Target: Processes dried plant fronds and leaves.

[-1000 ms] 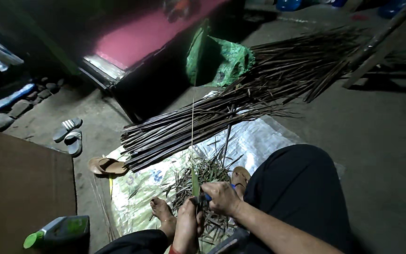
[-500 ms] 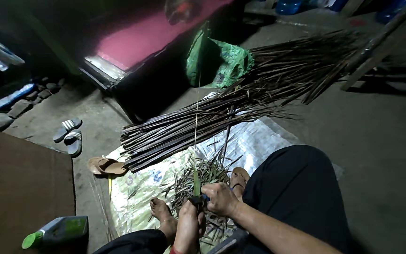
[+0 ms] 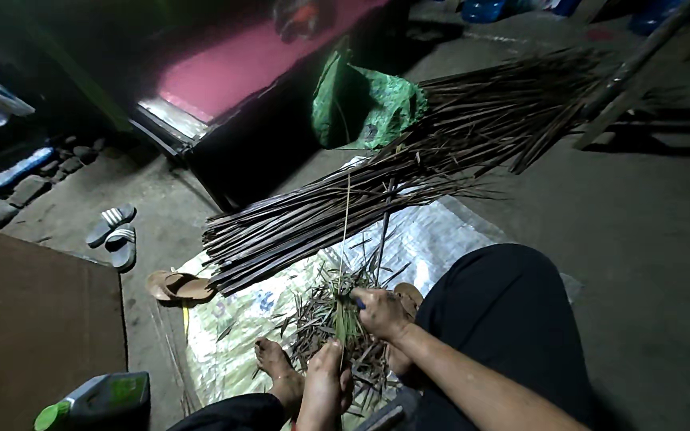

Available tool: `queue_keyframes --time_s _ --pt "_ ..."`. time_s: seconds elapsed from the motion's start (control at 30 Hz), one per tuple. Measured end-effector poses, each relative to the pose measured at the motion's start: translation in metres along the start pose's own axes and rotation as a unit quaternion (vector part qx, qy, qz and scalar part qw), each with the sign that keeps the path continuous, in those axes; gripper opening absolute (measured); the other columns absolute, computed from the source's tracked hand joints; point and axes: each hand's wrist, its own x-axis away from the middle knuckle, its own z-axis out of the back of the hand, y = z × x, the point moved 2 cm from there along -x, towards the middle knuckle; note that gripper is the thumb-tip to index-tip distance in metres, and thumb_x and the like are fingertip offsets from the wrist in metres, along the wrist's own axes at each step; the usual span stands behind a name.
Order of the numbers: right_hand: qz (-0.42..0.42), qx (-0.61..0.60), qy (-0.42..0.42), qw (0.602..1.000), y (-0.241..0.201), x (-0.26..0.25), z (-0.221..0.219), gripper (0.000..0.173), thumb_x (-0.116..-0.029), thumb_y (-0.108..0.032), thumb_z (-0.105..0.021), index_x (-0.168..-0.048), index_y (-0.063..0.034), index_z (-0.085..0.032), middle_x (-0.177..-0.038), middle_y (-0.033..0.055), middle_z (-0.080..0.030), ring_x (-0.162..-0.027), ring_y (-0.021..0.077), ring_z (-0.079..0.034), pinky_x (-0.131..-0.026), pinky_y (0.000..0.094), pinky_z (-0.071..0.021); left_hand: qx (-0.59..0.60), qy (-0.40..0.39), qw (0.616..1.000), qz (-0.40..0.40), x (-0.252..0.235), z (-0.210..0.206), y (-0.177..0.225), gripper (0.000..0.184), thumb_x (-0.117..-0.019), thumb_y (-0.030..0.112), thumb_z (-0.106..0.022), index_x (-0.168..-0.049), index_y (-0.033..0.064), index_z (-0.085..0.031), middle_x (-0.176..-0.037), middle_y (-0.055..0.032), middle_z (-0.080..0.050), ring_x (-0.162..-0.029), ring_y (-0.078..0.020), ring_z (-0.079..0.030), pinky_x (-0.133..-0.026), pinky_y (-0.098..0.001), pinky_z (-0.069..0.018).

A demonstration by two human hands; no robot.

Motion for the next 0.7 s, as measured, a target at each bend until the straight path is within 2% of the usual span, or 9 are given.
queue_keyframes --time_s 0.07,0.1,0.17,0.27,0.33,0.4,0.47,0.57,0.7 --pt "-0.059 -0.012 0.023 0.998 0.012 -0.009 0.009 0.037 -0.0958 -0.004 -0.052 -0.130 -0.0026 -0.068 -0.115 0.0237 -0.072 -0.111 0.0413 -0.069 -0.095 0.0598 -0.0510 0.004 -0.009 1.000 0.000 0.001 -0.001 -0.002 0.038 -0.1133 0.021 -0.026 -0.086 0.0103 -0.051 -0.053 0.0061 -0.040 -0.037 -0.0007 -0.033 -0.035 -0.0146 -0.0299" --pt "-0.062 -0.028 0.040 0.997 0.016 -0.010 0.010 0.036 -0.0954 -0.004 -0.052 -0.128 -0.0014 -0.068 -0.113 0.0238 -0.073 -0.109 0.0408 -0.069 -0.093 0.0593 -0.0515 0.005 -0.008 1.000 0.000 0.000 -0.001 -0.002 0.038 -0.1133 0.020 -0.026 -0.086 0.0099 -0.051 -0.053 0.0059 -0.040 -0.037 -0.0007 -0.033 -0.035 -0.0146 -0.0298" --pt "-0.033 -0.084 0.034 0.995 0.011 -0.007 0.010 0.031 -0.0968 -0.004 -0.052 -0.121 0.0021 -0.069 -0.108 0.0232 -0.072 -0.104 0.0372 -0.070 -0.092 0.0545 -0.0521 0.003 0.001 1.000 0.002 -0.002 0.000 -0.001 0.038 -0.1135 0.020 -0.027 -0.088 0.0089 -0.052 -0.053 0.0052 -0.041 -0.037 -0.0010 -0.034 -0.036 -0.0147 -0.0305" --pt "0.031 -0.191 -0.037 0.980 -0.001 0.002 0.001 0.027 -0.1002 -0.006 -0.051 -0.116 0.0058 -0.069 -0.102 0.0217 -0.070 -0.094 0.0298 -0.066 -0.088 0.0467 -0.0514 0.001 0.018 1.000 0.007 -0.006 0.001 -0.002 0.037 -0.1136 0.021 -0.028 -0.092 0.0068 -0.055 -0.056 0.0032 -0.046 -0.039 -0.0018 -0.040 -0.037 -0.0148 -0.0352" --pt "0.063 -0.160 -0.095 0.981 -0.010 0.010 -0.003 0.027 -0.0979 -0.005 -0.051 -0.115 0.0063 -0.068 -0.100 0.0236 -0.069 -0.094 0.0345 -0.067 -0.086 0.0523 -0.0514 0.008 0.017 1.000 0.006 -0.007 0.002 -0.004 0.037 -0.1137 0.022 -0.028 -0.094 0.0062 -0.055 -0.058 0.0019 -0.048 -0.041 -0.0029 -0.043 -0.038 -0.0157 -0.0383" --pt "0.089 -0.085 -0.131 0.984 -0.014 0.015 -0.005 0.023 -0.0941 -0.004 -0.053 -0.108 0.0072 -0.067 -0.097 0.0262 -0.069 -0.097 0.0413 -0.067 -0.085 0.0594 -0.0505 -0.001 0.009 1.000 -0.008 -0.007 0.001 -0.005 0.038 -0.1131 0.021 -0.026 -0.091 0.0088 -0.054 -0.057 0.0042 -0.045 -0.040 -0.0016 -0.039 -0.038 -0.0150 -0.0343" --pt "0.103 -0.025 -0.134 0.985 -0.015 0.016 -0.005 0.021 -0.0934 -0.005 -0.055 -0.105 0.0077 -0.067 -0.100 0.0268 -0.070 -0.101 0.0435 -0.068 -0.086 0.0613 -0.0502 -0.018 0.008 0.999 -0.025 -0.005 0.000 -0.003 0.038 -0.1109 0.017 -0.025 -0.085 0.0118 -0.053 -0.054 0.0067 -0.042 -0.040 -0.0006 -0.035 -0.038 -0.0149 -0.0308" --pt "0.104 0.030 -0.097 0.989 -0.011 0.010 -0.002 0.021 -0.0938 -0.007 -0.057 -0.103 0.0075 -0.068 -0.103 0.0260 -0.071 -0.102 0.0434 -0.069 -0.086 0.0614 -0.0509 -0.030 0.004 0.999 -0.024 -0.001 0.000 0.000 0.041 -0.1117 0.017 -0.026 -0.080 0.0134 -0.051 -0.052 0.0075 -0.039 -0.040 -0.0010 -0.032 -0.038 -0.0157 -0.0284" --pt "0.125 0.076 0.024 0.989 0.004 0.002 -0.007 0.017 -0.0871 -0.003 -0.062 -0.098 0.0055 -0.070 -0.096 0.0230 -0.073 -0.093 0.0413 -0.072 -0.076 0.0585 -0.0542 -0.028 -0.013 0.999 -0.016 0.000 -0.003 0.001 0.040 -0.1120 0.018 -0.025 -0.081 0.0131 -0.051 -0.053 0.0074 -0.040 -0.039 -0.0007 -0.032 -0.038 -0.0152 -0.0283"
